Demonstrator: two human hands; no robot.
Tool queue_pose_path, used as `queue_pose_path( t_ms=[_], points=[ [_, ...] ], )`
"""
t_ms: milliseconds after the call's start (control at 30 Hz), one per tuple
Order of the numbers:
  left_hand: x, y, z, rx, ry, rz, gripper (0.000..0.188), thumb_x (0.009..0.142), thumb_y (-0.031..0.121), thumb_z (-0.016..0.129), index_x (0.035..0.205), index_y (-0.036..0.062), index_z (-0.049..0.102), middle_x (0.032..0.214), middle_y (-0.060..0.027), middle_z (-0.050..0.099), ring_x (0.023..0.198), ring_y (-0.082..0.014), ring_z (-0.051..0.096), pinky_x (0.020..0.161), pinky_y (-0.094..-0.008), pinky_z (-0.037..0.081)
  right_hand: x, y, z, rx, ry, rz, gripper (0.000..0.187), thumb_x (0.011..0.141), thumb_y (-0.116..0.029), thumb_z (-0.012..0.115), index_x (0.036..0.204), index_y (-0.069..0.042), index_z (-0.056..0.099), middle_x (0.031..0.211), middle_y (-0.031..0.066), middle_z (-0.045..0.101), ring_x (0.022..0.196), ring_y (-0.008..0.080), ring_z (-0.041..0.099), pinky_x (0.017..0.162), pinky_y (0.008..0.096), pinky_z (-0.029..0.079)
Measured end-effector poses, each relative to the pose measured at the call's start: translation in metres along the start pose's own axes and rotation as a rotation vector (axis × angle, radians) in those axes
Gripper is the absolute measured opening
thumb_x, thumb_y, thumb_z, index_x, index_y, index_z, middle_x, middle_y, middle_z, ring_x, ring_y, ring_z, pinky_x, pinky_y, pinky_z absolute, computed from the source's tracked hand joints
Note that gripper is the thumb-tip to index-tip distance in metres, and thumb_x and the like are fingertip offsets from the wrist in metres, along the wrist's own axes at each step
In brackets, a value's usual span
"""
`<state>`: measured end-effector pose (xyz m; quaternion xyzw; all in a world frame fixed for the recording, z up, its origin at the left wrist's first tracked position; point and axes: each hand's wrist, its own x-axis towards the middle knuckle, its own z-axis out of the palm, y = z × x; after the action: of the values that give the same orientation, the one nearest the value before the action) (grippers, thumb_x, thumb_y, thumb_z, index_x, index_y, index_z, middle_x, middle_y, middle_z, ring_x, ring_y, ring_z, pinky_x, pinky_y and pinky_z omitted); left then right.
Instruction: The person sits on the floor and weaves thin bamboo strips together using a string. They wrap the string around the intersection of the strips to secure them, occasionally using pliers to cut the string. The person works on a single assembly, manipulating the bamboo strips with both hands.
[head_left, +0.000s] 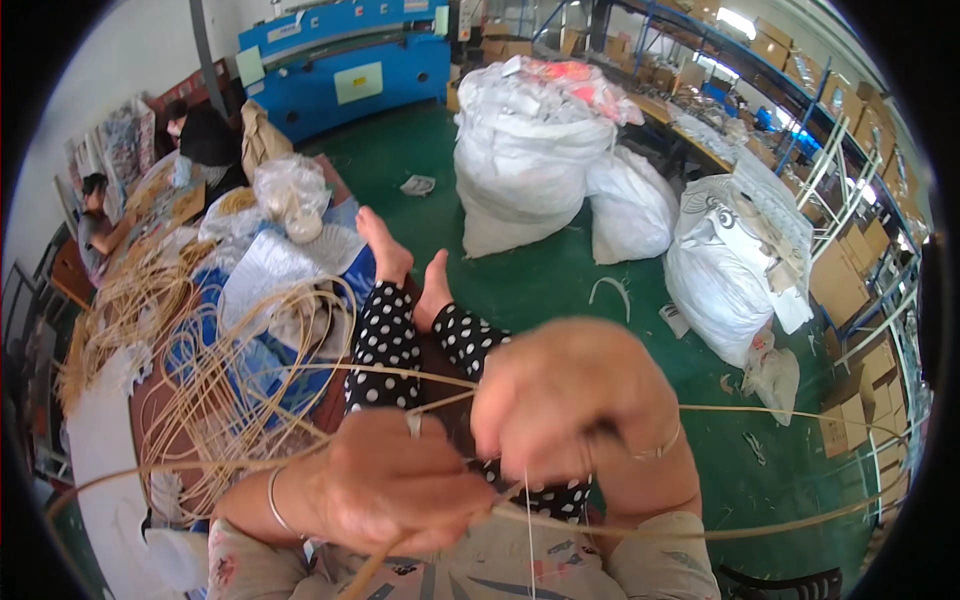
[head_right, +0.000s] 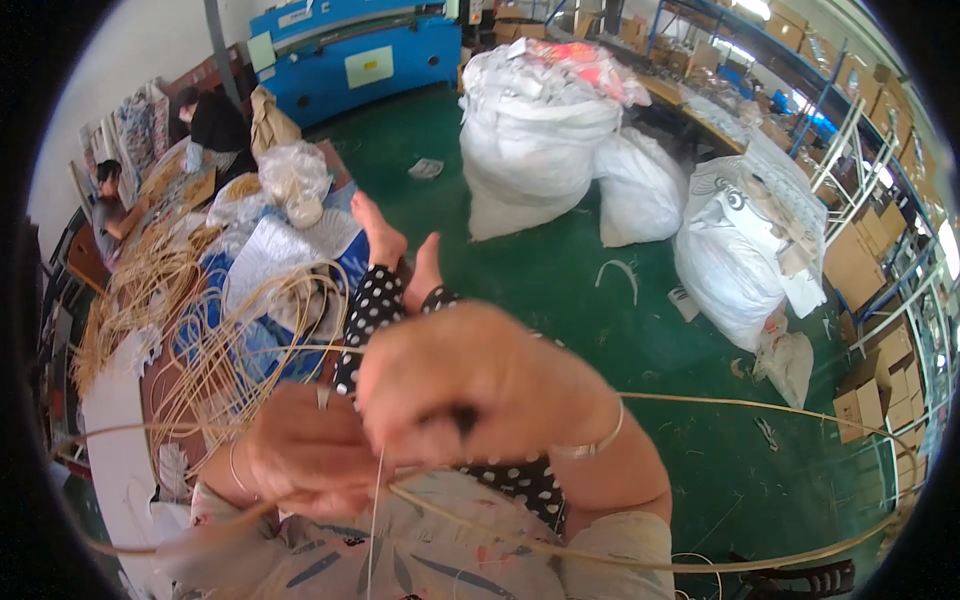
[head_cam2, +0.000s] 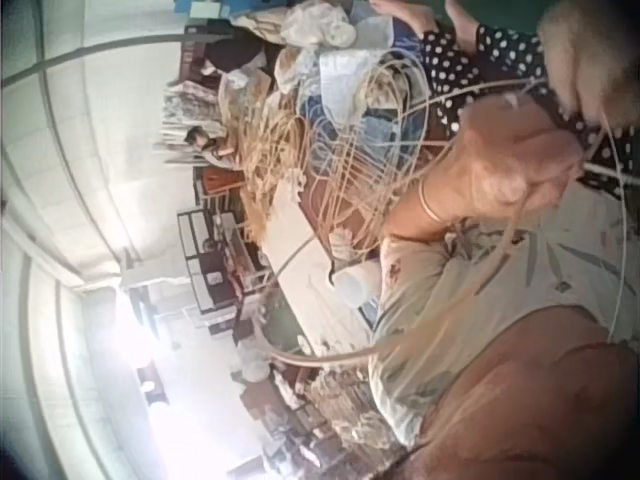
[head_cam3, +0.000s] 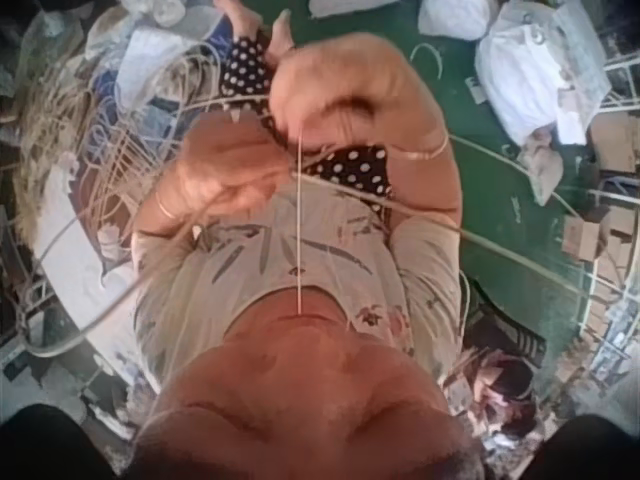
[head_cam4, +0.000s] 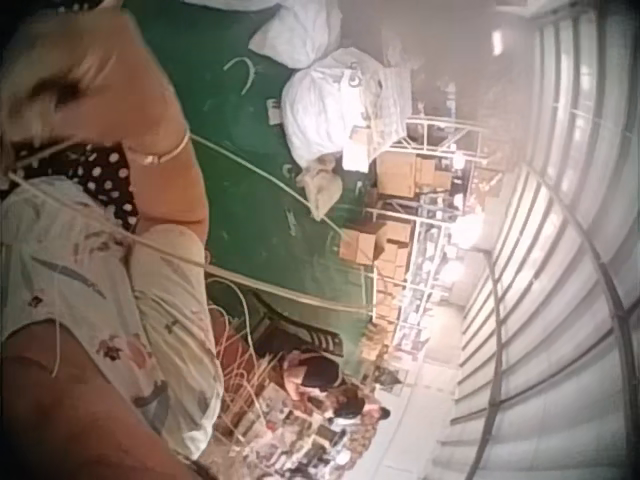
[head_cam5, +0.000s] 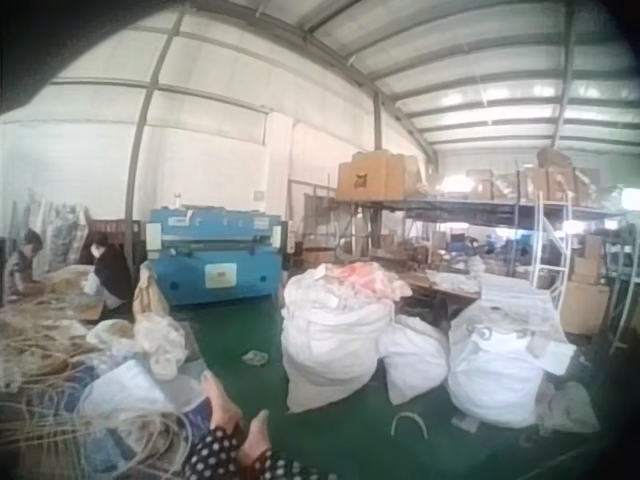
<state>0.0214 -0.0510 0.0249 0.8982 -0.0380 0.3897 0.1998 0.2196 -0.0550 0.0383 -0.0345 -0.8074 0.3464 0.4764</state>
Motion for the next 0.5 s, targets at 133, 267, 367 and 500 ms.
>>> queue_pose_path(
  t_ms=[133, 267, 367, 500],
  points=[
    [0.000, -0.001, -0.001, 0.004, 0.097, -0.085, 0.015, 0.067, 0.007, 0.067, 0.080, 0.0054, 0.061, 0.058, -0.0022, 0.053, 0.045, -0.0165, 0.050, 0.037, -0.0270, 0.036, -0.004, 0.019, -0.006, 0.195, -0.087, 0.388, 0.006, 0.068, -0.002, 0.064, 0.070, 0.001, 0.059, 0.071, 0.0122, 0.061, 0.063, 0.0204, 0.057, 0.057, 0.0278, 0.043],
    [-0.001, -0.002, 0.002, 0.054, 0.141, -0.170, 0.012, 0.072, 0.012, 0.066, 0.082, 0.0057, 0.063, 0.059, -0.0037, 0.055, 0.044, -0.0174, 0.050, 0.039, -0.0277, 0.035, -0.003, 0.016, -0.005, 0.247, -0.188, 0.572, 0.005, 0.065, 0.003, 0.061, 0.070, 0.003, 0.058, 0.070, 0.0112, 0.060, 0.064, 0.0190, 0.057, 0.058, 0.0271, 0.043],
    [0.002, -0.003, 0.000, 0.043, 0.102, -0.169, 0.010, 0.072, 0.010, 0.066, 0.080, 0.0049, 0.062, 0.059, -0.0039, 0.056, 0.045, -0.0173, 0.050, 0.039, -0.0275, 0.035, -0.006, 0.016, -0.005, 0.156, -0.164, 0.630, 0.004, 0.067, 0.004, 0.060, 0.071, 0.003, 0.059, 0.071, 0.0104, 0.059, 0.063, 0.0174, 0.056, 0.056, 0.0262, 0.042],
    [0.001, -0.007, -0.004, 0.017, 0.183, -0.156, 0.012, 0.069, 0.005, 0.065, 0.080, 0.0019, 0.062, 0.060, -0.0052, 0.056, 0.046, -0.0176, 0.052, 0.040, -0.0272, 0.038, -0.011, 0.009, 0.001, -0.355, 0.438, 0.496, 0.007, 0.073, 0.003, 0.055, 0.077, 0.001, 0.060, 0.073, 0.0092, 0.060, 0.060, 0.0142, 0.054, 0.053, 0.0244, 0.041]
  ],
)
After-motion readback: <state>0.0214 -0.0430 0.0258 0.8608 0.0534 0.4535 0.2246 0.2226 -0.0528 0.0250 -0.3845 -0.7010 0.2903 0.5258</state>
